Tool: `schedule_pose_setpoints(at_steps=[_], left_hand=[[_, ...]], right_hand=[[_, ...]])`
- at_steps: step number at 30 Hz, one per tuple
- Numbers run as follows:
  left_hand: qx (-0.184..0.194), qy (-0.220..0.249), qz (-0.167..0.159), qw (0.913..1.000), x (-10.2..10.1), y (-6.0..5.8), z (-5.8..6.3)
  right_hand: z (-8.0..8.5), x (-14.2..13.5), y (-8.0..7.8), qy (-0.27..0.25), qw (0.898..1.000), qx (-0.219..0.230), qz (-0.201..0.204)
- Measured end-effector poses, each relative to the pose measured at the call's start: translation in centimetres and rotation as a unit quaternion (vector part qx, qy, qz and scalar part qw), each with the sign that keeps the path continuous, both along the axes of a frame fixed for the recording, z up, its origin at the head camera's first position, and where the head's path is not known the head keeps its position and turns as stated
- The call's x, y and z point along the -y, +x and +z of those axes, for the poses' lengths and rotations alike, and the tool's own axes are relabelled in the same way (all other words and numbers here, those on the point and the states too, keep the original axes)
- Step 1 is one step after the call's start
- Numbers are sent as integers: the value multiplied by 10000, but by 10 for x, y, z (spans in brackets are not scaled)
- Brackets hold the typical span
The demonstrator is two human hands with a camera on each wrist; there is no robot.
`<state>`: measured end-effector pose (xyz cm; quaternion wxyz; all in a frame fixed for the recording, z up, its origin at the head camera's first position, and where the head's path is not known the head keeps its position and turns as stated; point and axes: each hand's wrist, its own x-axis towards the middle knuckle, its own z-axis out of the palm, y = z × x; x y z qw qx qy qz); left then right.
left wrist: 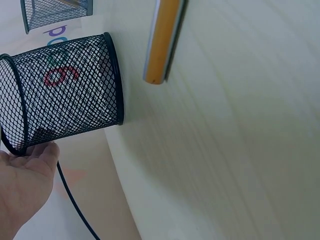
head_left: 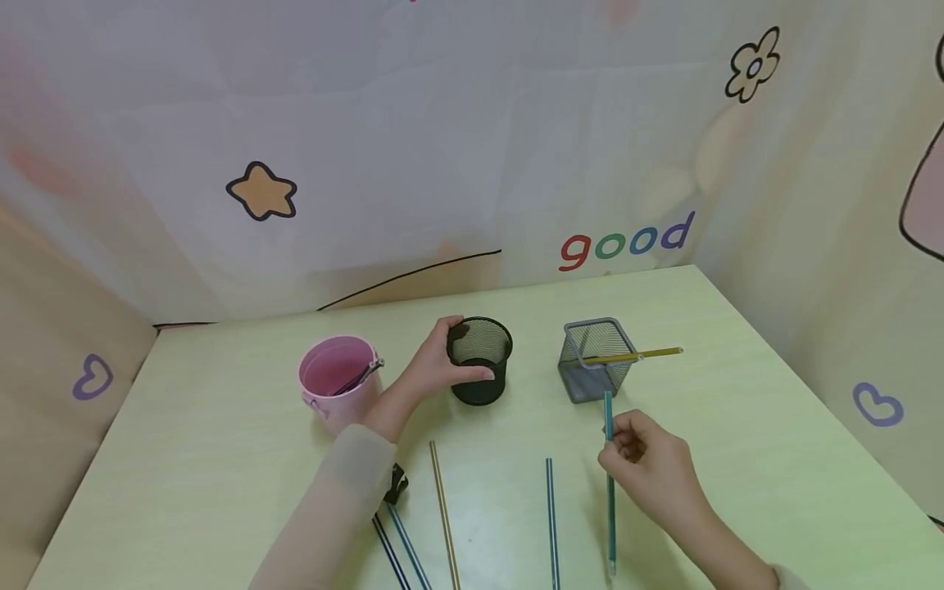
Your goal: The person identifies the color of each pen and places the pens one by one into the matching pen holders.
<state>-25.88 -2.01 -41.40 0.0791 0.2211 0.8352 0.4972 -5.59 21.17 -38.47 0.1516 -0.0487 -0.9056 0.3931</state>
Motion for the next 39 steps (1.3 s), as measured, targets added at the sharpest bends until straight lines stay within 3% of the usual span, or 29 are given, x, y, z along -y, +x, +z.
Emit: schedule_pose_setpoints(at_steps=[5,9,14,18,25,34,39], left_hand=[[-15,22,9,10000,1,0,0],[-19,63,17,10000,1,1,-1],[8,89,16,10000,2,2,0],[20,105,22,9999,2,2,1],[157,161,-34,9997,2,2,1],[129,182,-68,9997,1,1,0],[99,245,-85,9996,1,1,0]], right_hand=[[4,8,-1,-277,9991,-322,-78],[5,14,-4,-438,9939,-1013,-11],[10,19,-9,-783,9799,-1833,44],[17,23,-14,-1078,9684,-2247,42],[23,27,-26,-1151,9480,-2957,237],[27,33,-41,-1499,9236,-3496,477],[28,35,-46,-1645,9154,-3621,619]])
